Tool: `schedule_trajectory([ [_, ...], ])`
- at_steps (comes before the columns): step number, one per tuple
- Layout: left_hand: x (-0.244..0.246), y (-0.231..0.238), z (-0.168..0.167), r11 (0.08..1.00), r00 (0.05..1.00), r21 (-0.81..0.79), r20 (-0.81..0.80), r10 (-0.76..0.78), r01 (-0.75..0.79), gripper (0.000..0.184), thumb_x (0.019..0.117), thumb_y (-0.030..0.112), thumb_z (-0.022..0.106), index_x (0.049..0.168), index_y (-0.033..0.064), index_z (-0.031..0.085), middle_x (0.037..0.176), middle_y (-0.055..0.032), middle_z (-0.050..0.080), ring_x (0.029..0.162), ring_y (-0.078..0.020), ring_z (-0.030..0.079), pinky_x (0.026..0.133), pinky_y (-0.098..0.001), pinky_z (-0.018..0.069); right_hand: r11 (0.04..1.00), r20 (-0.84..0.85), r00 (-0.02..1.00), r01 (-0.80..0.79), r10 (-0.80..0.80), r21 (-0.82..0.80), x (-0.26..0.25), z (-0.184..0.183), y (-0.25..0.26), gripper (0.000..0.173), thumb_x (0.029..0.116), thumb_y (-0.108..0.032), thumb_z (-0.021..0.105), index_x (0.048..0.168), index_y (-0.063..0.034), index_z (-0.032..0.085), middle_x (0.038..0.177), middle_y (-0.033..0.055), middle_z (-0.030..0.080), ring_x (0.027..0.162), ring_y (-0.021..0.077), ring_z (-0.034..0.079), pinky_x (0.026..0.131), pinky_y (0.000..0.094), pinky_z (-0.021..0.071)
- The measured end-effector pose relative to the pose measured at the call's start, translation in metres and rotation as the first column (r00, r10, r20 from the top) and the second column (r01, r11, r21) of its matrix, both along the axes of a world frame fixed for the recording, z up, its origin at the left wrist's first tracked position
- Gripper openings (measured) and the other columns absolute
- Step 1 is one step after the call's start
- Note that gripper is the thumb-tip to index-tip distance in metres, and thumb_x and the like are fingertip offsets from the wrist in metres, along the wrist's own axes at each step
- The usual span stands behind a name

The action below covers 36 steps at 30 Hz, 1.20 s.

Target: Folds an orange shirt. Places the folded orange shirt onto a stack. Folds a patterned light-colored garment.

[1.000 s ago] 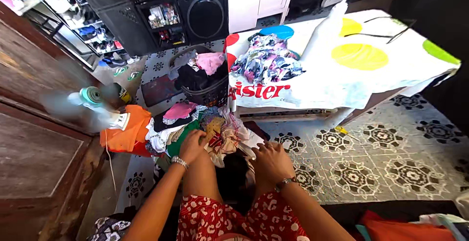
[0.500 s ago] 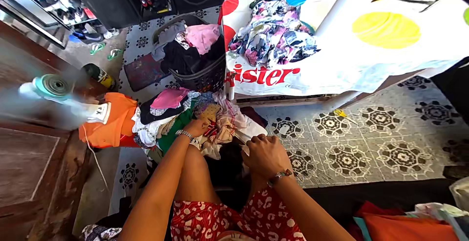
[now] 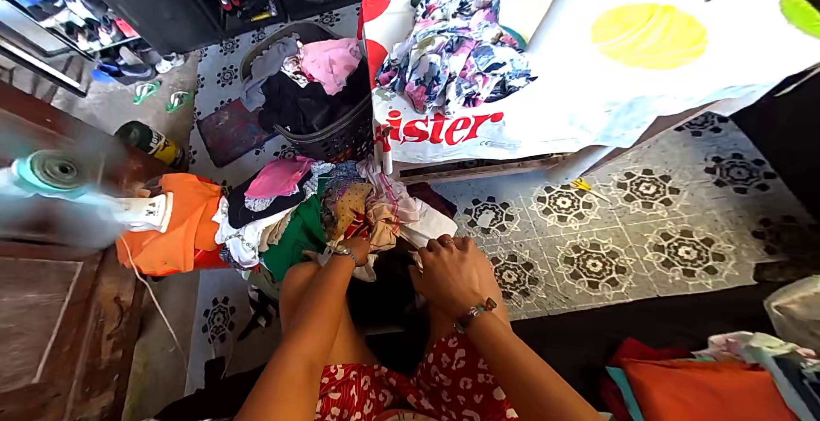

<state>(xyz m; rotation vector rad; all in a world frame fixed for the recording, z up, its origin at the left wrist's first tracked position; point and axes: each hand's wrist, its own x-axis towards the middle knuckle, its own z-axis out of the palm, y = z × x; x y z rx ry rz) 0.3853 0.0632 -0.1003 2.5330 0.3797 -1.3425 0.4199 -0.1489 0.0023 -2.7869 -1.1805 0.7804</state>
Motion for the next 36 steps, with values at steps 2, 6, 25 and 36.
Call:
schedule_trajectory([
  [2,0.005,-0.003,-0.003,0.996,0.993,-0.022,0.08,0.088,-0.087,0.04,0.1015,0.018,0.054,0.135,-0.0019,0.059,0.141,-0.0272,0.056,0.134,-0.0442,0.052,0.107,-0.0652,0.0412,1.0,0.0,1.0,0.0,0.0,0.013,-0.001,-0.002,-0.002,0.051,0.1003,-0.044,0.051,0.119,0.0003,0.069,0.128,0.0229,0.065,0.129,0.0428,0.055,0.107,0.0684,0.0324],
  [6,0.006,-0.012,-0.047,0.936,0.907,-0.198,0.255,0.336,-0.291,0.056,0.1015,0.019,0.057,0.153,0.0018,0.042,0.149,-0.0259,0.05,0.14,-0.0414,0.048,0.116,-0.0594,0.0361,1.0,0.009,1.0,-0.002,0.002,-0.008,0.001,0.002,-0.008,0.051,0.1005,-0.044,0.049,0.118,-0.0012,0.069,0.128,0.021,0.066,0.13,0.0412,0.054,0.108,0.0661,0.0324],
  [25,0.011,-0.019,-0.09,0.713,0.653,-0.301,0.289,0.701,-0.633,0.03,0.0944,0.01,0.066,0.12,-0.0056,0.068,0.129,-0.026,0.064,0.127,-0.0368,0.058,0.111,-0.0513,0.0432,1.0,0.006,1.0,0.013,-0.013,-0.007,0.001,0.001,-0.005,0.051,0.1013,-0.045,0.048,0.119,-0.0016,0.069,0.13,0.0201,0.066,0.132,0.0408,0.053,0.11,0.0652,0.0312],
  [36,-0.001,0.003,0.071,0.29,0.111,-0.928,0.271,0.956,-0.232,0.027,0.0952,0.002,0.04,0.109,-0.001,0.063,0.105,-0.0085,0.064,0.091,-0.0149,0.061,0.082,-0.0373,0.0528,0.997,0.046,0.997,0.059,-0.062,0.056,0.0,0.011,-0.016,0.05,0.102,-0.039,0.05,0.126,0.0026,0.063,0.128,0.0237,0.066,0.129,0.0422,0.056,0.107,0.0644,0.0355],
])
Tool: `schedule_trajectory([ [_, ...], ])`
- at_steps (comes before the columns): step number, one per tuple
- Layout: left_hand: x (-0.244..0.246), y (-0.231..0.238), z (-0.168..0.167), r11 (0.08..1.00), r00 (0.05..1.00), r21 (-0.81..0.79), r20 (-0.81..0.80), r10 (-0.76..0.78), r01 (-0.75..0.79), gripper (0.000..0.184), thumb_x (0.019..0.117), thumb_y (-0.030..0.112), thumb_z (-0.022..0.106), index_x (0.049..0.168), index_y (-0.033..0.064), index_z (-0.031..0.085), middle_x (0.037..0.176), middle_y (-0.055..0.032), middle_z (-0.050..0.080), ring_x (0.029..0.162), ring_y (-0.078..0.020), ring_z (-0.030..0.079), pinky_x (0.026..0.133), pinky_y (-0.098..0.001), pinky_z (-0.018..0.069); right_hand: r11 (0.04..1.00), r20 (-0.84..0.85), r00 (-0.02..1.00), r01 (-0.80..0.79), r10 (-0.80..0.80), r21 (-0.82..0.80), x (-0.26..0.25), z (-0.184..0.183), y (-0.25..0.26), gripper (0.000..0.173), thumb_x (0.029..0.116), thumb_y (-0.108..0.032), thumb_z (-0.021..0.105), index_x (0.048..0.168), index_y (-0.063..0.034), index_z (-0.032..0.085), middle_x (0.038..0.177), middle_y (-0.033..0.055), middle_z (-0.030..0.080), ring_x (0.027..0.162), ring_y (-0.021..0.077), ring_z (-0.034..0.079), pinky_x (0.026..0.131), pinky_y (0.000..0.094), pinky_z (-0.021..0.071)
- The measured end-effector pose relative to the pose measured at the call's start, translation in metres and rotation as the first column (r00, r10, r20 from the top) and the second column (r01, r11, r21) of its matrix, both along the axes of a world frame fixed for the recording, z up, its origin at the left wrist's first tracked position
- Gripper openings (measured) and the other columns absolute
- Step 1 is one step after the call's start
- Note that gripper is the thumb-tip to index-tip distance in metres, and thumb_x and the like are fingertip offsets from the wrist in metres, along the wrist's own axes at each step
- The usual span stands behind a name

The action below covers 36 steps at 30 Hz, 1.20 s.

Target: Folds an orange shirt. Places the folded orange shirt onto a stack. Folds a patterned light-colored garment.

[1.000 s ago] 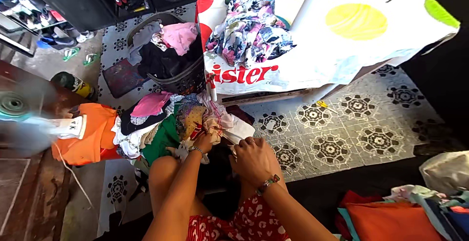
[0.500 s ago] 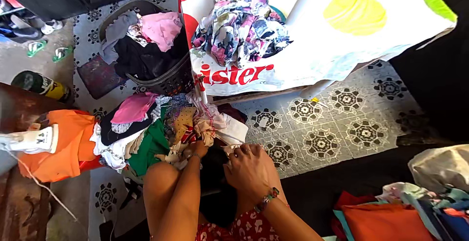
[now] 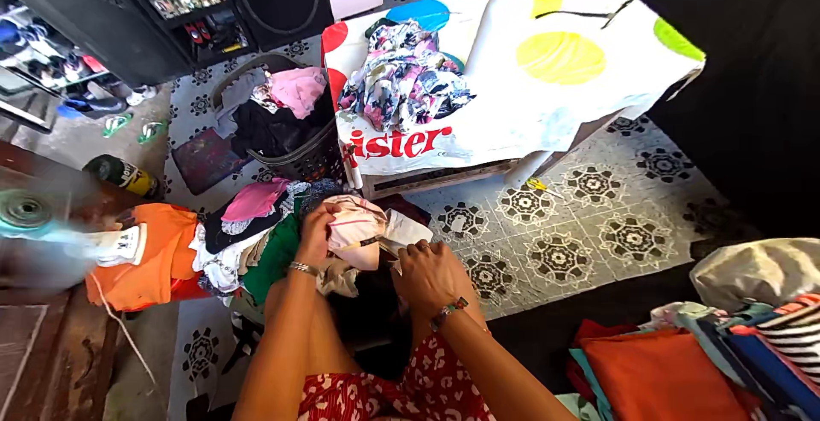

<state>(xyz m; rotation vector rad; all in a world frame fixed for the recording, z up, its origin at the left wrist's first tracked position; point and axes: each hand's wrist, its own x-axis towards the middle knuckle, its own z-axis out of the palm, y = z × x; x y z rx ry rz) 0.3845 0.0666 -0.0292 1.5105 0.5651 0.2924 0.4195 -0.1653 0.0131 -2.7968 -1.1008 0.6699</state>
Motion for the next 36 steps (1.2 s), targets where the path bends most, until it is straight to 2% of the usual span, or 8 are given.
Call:
schedule_trajectory([
  [10,-0.109,-0.006,0.143,0.955,0.844,0.05,0.455,-0.284,0.294,0.024,0.0858,0.013,0.054,0.079,0.0242,0.073,0.081,0.0114,0.069,0.083,-0.0011,0.065,0.081,-0.0236,0.0538,0.957,-0.007,1.0,0.014,-0.013,0.288,-0.016,0.007,-0.01,0.074,0.0978,-0.039,0.06,0.162,-0.0156,0.031,0.149,0.0221,0.052,0.133,0.0419,0.053,0.109,0.0635,0.037],
  [16,-0.149,-0.022,0.168,0.9,0.71,-0.088,0.649,-0.273,0.427,0.017,0.0896,0.016,0.061,0.086,0.0212,0.077,0.089,0.0084,0.072,0.088,-0.0031,0.068,0.084,-0.0231,0.0551,0.664,-0.158,0.982,0.049,0.105,0.747,-0.052,0.01,-0.025,0.042,0.0965,-0.017,0.062,0.13,0.0073,0.062,0.134,0.0263,0.062,0.128,0.0387,0.058,0.111,0.0556,0.0419],
  [19,-0.162,-0.022,0.177,0.933,0.791,-0.288,0.612,0.005,0.218,0.028,0.0926,0.009,0.049,0.081,0.0195,0.072,0.084,0.0048,0.072,0.084,-0.0054,0.069,0.079,-0.0254,0.0586,0.726,-0.398,0.909,0.356,-0.123,0.588,-0.056,0.069,-0.034,0.034,0.0999,-0.016,0.061,0.124,0.0071,0.065,0.12,0.0204,0.069,0.116,0.0274,0.065,0.103,0.0467,0.0491],
  [23,-0.165,-0.007,0.185,0.814,0.857,-0.546,0.309,0.414,-0.197,0.032,0.1068,0.013,0.03,0.095,0.0109,0.06,0.074,-0.0018,0.068,0.067,-0.0102,0.068,0.064,-0.0273,0.0595,0.17,-0.531,0.837,0.548,-0.137,0.819,-0.01,0.056,-0.027,0.029,0.0977,-0.006,0.062,0.123,0.0076,0.06,0.105,0.0143,0.069,0.096,0.013,0.067,0.088,0.0336,0.0567],
  [25,-0.164,0.001,0.181,0.792,0.849,-0.536,0.237,0.473,-0.292,0.027,0.1081,0.015,0.033,0.1,0.0116,0.059,0.074,-0.0007,0.067,0.065,-0.0107,0.067,0.063,-0.0286,0.0594,0.084,-0.54,0.838,0.545,-0.073,0.834,0.003,0.079,-0.026,0.022,0.0987,-0.004,0.059,0.119,0.0046,0.062,0.1,0.0109,0.069,0.09,0.0113,0.066,0.082,0.034,0.0566],
  [30,-0.167,-0.023,0.178,0.955,0.946,0.231,0.304,0.111,-0.186,0.028,0.0977,0.005,0.052,0.124,-0.0031,0.056,0.116,-0.007,0.064,0.105,-0.0136,0.064,0.092,-0.0331,0.0547,0.33,-0.266,0.96,0.28,-0.088,0.901,-0.022,0.128,-0.012,0.027,0.0815,-0.006,0.076,0.105,0.0039,0.067,0.087,0.0147,0.07,0.081,0.0237,0.069,0.075,0.0481,0.0578],
  [33,-0.16,-0.067,0.183,0.801,0.965,0.576,0.076,-0.252,0.164,0.066,0.0851,0.023,0.074,0.142,-0.0024,0.05,0.133,-0.0143,0.062,0.122,-0.0197,0.061,0.102,-0.0384,0.052,0.643,-0.101,0.991,0.022,0.086,0.765,-0.058,0.15,0.009,0.038,0.0788,-0.012,0.078,0.115,-0.0013,0.07,0.098,0.0213,0.072,0.096,0.0403,0.07,0.082,0.0647,0.0538],
  [36,-0.151,-0.096,0.184,0.628,0.976,0.749,-0.134,-0.173,0.214,0.076,0.0831,0.016,0.076,0.148,-0.0028,0.042,0.124,-0.021,0.067,0.116,-0.031,0.067,0.1,-0.0518,0.0517,0.722,-0.064,0.984,-0.076,0.165,0.687,-0.082,0.165,0.018,0.038,0.0828,-0.006,0.071,0.12,-0.0029,0.067,0.108,0.021,0.071,0.107,0.0401,0.067,0.088,0.0618,0.0517],
])
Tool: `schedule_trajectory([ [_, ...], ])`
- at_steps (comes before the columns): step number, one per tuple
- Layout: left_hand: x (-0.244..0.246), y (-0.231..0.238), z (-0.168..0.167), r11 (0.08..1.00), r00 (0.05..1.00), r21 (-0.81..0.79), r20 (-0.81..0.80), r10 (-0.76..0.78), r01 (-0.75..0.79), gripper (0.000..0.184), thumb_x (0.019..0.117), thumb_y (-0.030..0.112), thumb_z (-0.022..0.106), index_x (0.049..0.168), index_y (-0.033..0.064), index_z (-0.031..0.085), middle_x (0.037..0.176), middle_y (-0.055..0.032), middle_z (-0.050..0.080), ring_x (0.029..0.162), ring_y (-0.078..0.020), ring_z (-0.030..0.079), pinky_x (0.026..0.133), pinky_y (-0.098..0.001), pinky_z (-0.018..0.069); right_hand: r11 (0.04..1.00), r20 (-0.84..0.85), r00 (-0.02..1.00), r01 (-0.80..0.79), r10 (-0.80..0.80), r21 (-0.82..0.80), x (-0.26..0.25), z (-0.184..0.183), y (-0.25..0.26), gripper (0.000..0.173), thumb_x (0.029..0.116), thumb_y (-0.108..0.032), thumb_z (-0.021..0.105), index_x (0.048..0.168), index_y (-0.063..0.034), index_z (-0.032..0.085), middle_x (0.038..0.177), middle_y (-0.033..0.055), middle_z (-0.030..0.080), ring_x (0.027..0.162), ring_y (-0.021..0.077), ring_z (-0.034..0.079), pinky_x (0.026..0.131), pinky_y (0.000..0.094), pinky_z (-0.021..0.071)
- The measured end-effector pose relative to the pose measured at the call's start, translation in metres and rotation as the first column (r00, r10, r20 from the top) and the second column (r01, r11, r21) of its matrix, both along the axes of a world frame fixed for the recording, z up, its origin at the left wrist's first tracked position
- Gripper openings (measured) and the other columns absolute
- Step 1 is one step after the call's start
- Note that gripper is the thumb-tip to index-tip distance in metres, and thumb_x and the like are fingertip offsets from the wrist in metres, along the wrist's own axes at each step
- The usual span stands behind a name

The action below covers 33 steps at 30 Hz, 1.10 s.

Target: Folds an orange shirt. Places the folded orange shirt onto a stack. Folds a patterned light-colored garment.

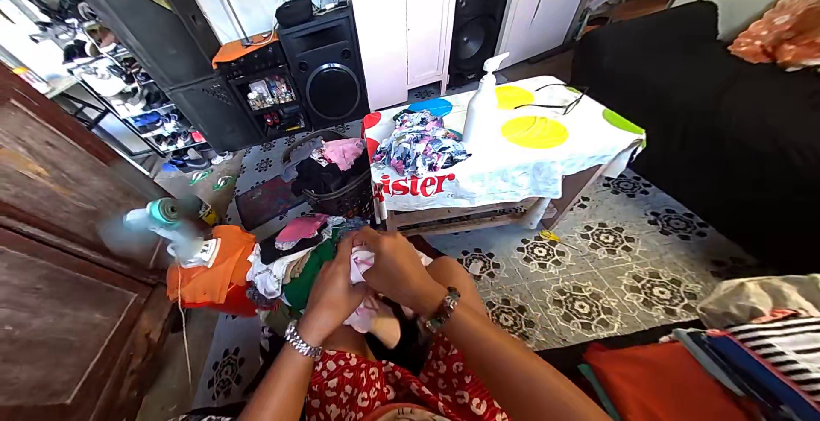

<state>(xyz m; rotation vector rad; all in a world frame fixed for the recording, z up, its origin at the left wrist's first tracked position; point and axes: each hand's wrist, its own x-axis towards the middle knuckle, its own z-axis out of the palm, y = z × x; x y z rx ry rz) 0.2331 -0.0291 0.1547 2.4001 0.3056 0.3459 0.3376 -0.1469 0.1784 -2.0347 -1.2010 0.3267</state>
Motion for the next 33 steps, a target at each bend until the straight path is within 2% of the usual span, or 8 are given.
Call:
schedule_trajectory([
  [6,-0.009,0.021,0.018,0.957,0.884,-0.245,0.466,-0.028,0.159,0.033,0.0871,-0.004,0.062,0.12,-0.0021,0.065,0.109,-0.0048,0.072,0.099,-0.007,0.069,0.091,-0.0278,0.0582,0.906,-0.251,0.904,-0.253,0.347,0.34,0.03,-0.05,-0.013,0.032,0.0918,-0.021,0.072,0.111,0.0041,0.065,0.096,0.0096,0.07,0.088,0.0103,0.066,0.084,0.0315,0.0557],
  [10,-0.025,0.04,0.054,0.921,0.754,-0.331,0.653,0.068,0.204,0.035,0.0904,-0.002,0.058,0.121,0.0124,0.065,0.105,0.0075,0.072,0.087,-0.0029,0.069,0.075,-0.0226,0.0598,0.89,-0.24,0.922,-0.365,0.304,-0.274,0.047,-0.09,-0.031,0.037,0.0941,-0.02,0.072,0.115,0.0096,0.067,0.107,0.0299,0.068,0.105,0.0447,0.065,0.094,0.0658,0.0468],
  [13,-0.034,0.065,0.069,0.944,0.693,-0.304,0.709,0.133,0.13,0.033,0.0941,-0.002,0.057,0.124,0.0118,0.062,0.106,0.0072,0.071,0.089,-0.003,0.068,0.075,-0.0218,0.0594,0.857,-0.013,0.987,-0.143,0.158,-0.496,0.066,-0.114,-0.048,0.033,0.0955,-0.026,0.067,0.116,-0.0005,0.071,0.11,0.0285,0.07,0.109,0.05,0.065,0.09,0.0737,0.0458],
  [17,-0.048,0.102,0.073,0.969,0.708,-0.234,0.671,0.219,-0.078,0.038,0.0918,-0.001,0.06,0.128,0.008,0.058,0.11,0.0059,0.068,0.093,-0.0021,0.067,0.08,-0.0215,0.0581,0.962,0.131,0.954,0.274,-0.271,-0.008,0.105,-0.064,-0.085,0.023,0.095,-0.011,0.068,0.114,0.0025,0.072,0.11,0.0306,0.069,0.106,0.0525,0.065,0.089,0.0746,0.0475],
  [20,-0.055,0.116,0.072,0.956,0.704,-0.256,0.653,0.28,-0.143,0.038,0.0918,-0.001,0.062,0.129,0.0071,0.057,0.109,0.0057,0.068,0.094,-0.0017,0.067,0.081,-0.022,0.0583,0.884,0.245,0.891,0.275,-0.382,0.378,0.125,-0.013,-0.116,0.018,0.0929,0.001,0.068,0.107,0.0105,0.07,0.106,0.0316,0.067,0.101,0.0501,0.064,0.089,0.067,0.0488],
  [27,-0.053,0.122,0.058,0.949,0.724,-0.278,0.623,0.296,-0.149,0.037,0.09,-0.003,0.062,0.126,0.0049,0.059,0.11,0.0027,0.069,0.097,-0.004,0.067,0.085,-0.0258,0.0589,0.908,0.33,0.926,0.032,-0.184,0.417,0.112,0.056,-0.18,0.029,0.0993,-0.011,0.046,0.111,0.0026,0.069,0.105,0.0069,0.068,0.09,0.0044,0.062,0.083,0.0258,0.0533],
  [29,-0.053,0.121,0.055,0.946,0.751,-0.3,0.594,0.288,-0.126,0.04,0.0884,-0.005,0.061,0.127,0.0057,0.06,0.111,0.0029,0.069,0.096,-0.0038,0.068,0.084,-0.0253,0.0593,0.858,0.178,0.982,-0.031,-0.071,0.513,0.102,0.057,-0.196,0.02,0.102,-0.021,0.052,0.101,-0.0163,0.071,0.09,-0.0137,0.069,0.079,-0.0104,0.061,0.072,0.0115,0.0532],
  [33,-0.05,0.122,0.047,0.93,0.784,-0.359,0.556,0.277,-0.074,0.044,0.0852,-0.007,0.059,0.127,0.0067,0.059,0.112,0.0026,0.069,0.095,-0.0045,0.068,0.081,-0.0256,0.0599,0.722,-0.073,0.942,-0.2,0.328,0.663,0.086,0.051,-0.204,0.018,0.1021,-0.041,0.059,0.101,-0.0354,0.076,0.088,-0.0224,0.072,0.076,-0.0115,0.064,0.066,0.0086,0.0539],
])
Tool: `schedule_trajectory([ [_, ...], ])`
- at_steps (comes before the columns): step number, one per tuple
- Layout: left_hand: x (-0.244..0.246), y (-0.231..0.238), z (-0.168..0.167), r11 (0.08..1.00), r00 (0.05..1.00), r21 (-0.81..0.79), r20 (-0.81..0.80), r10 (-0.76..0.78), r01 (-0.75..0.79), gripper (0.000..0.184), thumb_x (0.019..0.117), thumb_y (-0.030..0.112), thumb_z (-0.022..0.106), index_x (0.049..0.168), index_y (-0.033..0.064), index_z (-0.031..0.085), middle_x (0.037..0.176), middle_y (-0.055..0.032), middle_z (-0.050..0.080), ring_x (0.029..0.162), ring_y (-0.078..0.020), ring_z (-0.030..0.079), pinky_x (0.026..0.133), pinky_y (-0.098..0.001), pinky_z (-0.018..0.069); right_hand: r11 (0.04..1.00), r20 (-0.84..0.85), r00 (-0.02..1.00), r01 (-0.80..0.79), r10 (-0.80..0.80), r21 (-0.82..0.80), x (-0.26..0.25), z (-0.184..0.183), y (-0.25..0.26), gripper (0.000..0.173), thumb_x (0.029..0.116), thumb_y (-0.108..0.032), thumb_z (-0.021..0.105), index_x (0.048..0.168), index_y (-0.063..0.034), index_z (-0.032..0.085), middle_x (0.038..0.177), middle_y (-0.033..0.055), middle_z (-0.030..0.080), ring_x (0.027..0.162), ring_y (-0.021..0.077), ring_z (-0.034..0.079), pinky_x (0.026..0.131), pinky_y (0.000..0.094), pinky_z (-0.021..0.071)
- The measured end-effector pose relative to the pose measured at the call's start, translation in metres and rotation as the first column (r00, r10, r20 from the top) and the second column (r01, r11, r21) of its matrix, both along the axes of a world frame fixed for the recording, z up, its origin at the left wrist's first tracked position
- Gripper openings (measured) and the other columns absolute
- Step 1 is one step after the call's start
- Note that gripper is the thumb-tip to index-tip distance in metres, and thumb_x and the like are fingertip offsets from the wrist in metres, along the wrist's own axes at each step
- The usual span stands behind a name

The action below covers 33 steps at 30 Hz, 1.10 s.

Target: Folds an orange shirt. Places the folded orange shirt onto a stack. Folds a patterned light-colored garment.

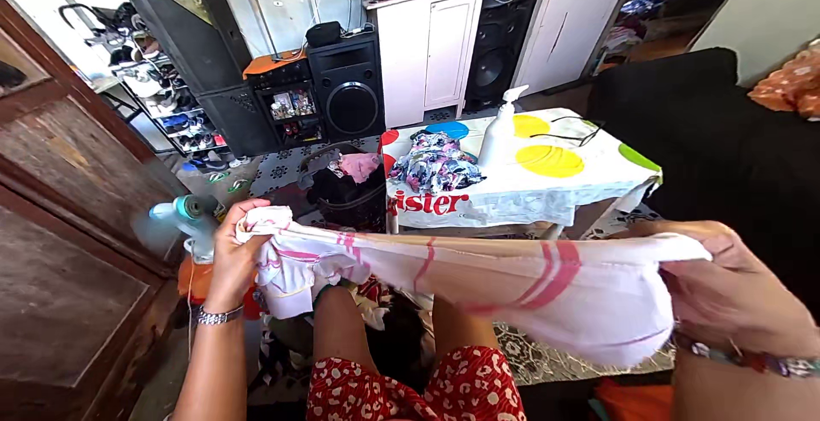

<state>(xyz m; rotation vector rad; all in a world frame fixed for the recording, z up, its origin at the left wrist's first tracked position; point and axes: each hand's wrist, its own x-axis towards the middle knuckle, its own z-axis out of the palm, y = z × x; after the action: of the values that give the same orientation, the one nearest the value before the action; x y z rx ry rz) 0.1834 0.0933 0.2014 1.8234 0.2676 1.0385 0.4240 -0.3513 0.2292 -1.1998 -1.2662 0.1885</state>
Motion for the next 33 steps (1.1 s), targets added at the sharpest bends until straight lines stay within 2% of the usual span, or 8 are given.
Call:
schedule_trajectory([
  [3,0.004,0.001,-0.009,0.999,0.999,-0.052,-0.03,-0.018,0.016,0.046,0.0836,-0.008,0.062,0.127,0.0051,0.058,0.111,-0.0006,0.07,0.095,-0.0071,0.069,0.081,-0.0271,0.0604,0.933,-0.235,0.904,0.357,-0.356,-0.04,-0.003,-0.008,0.017,0.031,0.1031,-0.014,0.05,0.087,-0.028,0.073,0.072,-0.0176,0.07,0.058,-0.0088,0.061,0.052,0.0107,0.0524],
  [7,0.004,-0.011,-0.005,0.991,0.994,-0.123,-0.092,-0.066,0.055,0.047,0.0829,-0.009,0.063,0.127,0.0052,0.057,0.108,-0.0019,0.071,0.093,-0.0085,0.07,0.08,-0.0276,0.061,0.793,-0.36,0.709,0.574,-0.607,-0.206,0.022,-0.029,0.029,0.023,0.1081,-0.014,0.047,0.099,-0.0195,0.068,0.073,-0.0166,0.068,0.059,-0.0088,0.061,0.053,0.0123,0.0534],
  [11,0.004,-0.007,-0.004,0.997,0.985,-0.071,-0.166,-0.053,0.042,0.044,0.0844,-0.01,0.065,0.126,0.0057,0.059,0.109,-0.0034,0.07,0.094,-0.0087,0.069,0.08,-0.0274,0.0602,0.78,-0.405,0.671,0.578,-0.621,-0.238,0.031,-0.048,0.035,0.019,0.1077,-0.015,0.049,0.101,-0.0172,0.066,0.074,-0.0145,0.068,0.06,-0.0063,0.063,0.055,0.0149,0.0557],
  [16,0.005,0.01,-0.003,0.993,0.965,0.103,-0.246,0.087,-0.063,0.04,0.0857,-0.005,0.07,0.124,0.0032,0.061,0.111,-0.0074,0.069,0.095,-0.0098,0.068,0.082,-0.0302,0.0583,0.766,-0.106,0.764,0.608,-0.636,-0.21,0.027,-0.044,0.038,0.017,0.1049,-0.015,0.05,0.096,-0.0136,0.065,0.072,-0.0124,0.06,0.059,-0.0069,0.055,0.055,0.0141,0.0493],
  [20,-0.009,0.008,0.001,0.996,0.972,-0.09,-0.234,-0.033,0.012,0.04,0.0874,-0.006,0.064,0.126,0.0044,0.06,0.108,-0.0043,0.071,0.091,-0.0092,0.07,0.078,-0.0268,0.0605,0.801,0.057,0.812,0.582,-0.58,-0.14,0.018,-0.035,0.033,0.019,0.1036,-0.019,0.05,0.092,-0.0159,0.064,0.069,-0.0149,0.057,0.055,-0.0103,0.05,0.052,0.0107,0.0451],
  [25,-0.028,0.008,-0.008,0.945,0.958,-0.23,-0.115,-0.263,0.232,0.027,0.0966,0.012,0.057,0.123,0.008,0.063,0.101,-0.0014,0.076,0.09,-0.01,0.073,0.081,-0.0269,0.0618,0.962,0.066,0.973,0.228,-0.22,-0.148,0.007,-0.029,0.018,0.02,0.1004,-0.044,0.06,0.088,-0.0319,0.071,0.077,-0.0193,0.066,0.067,-0.0101,0.06,0.06,0.0092,0.052],
  [30,-0.036,0.006,-0.011,0.933,0.976,-0.296,-0.005,-0.217,0.206,0.022,0.1028,0.014,0.049,0.113,0.0103,0.067,0.092,0.0013,0.075,0.082,-0.0064,0.072,0.074,-0.0238,0.0619,0.885,-0.041,0.889,0.449,-0.456,-0.121,0.009,-0.033,0.023,0.018,0.0977,-0.017,0.059,0.084,-0.0245,0.069,0.072,-0.016,0.067,0.06,-0.0072,0.061,0.053,0.0125,0.0534],
  [33,-0.04,0.007,-0.012,0.939,0.983,-0.29,0.024,-0.184,0.183,0.027,0.1056,0.013,0.042,0.111,0.0102,0.068,0.095,0.0017,0.075,0.083,-0.0061,0.072,0.075,-0.0238,0.062,0.862,-0.115,0.863,0.465,-0.492,-0.202,0.009,-0.035,0.026,0.013,0.0966,-0.016,0.06,0.089,-0.021,0.069,0.071,-0.0124,0.068,0.058,-0.0045,0.062,0.052,0.0143,0.0541],
])
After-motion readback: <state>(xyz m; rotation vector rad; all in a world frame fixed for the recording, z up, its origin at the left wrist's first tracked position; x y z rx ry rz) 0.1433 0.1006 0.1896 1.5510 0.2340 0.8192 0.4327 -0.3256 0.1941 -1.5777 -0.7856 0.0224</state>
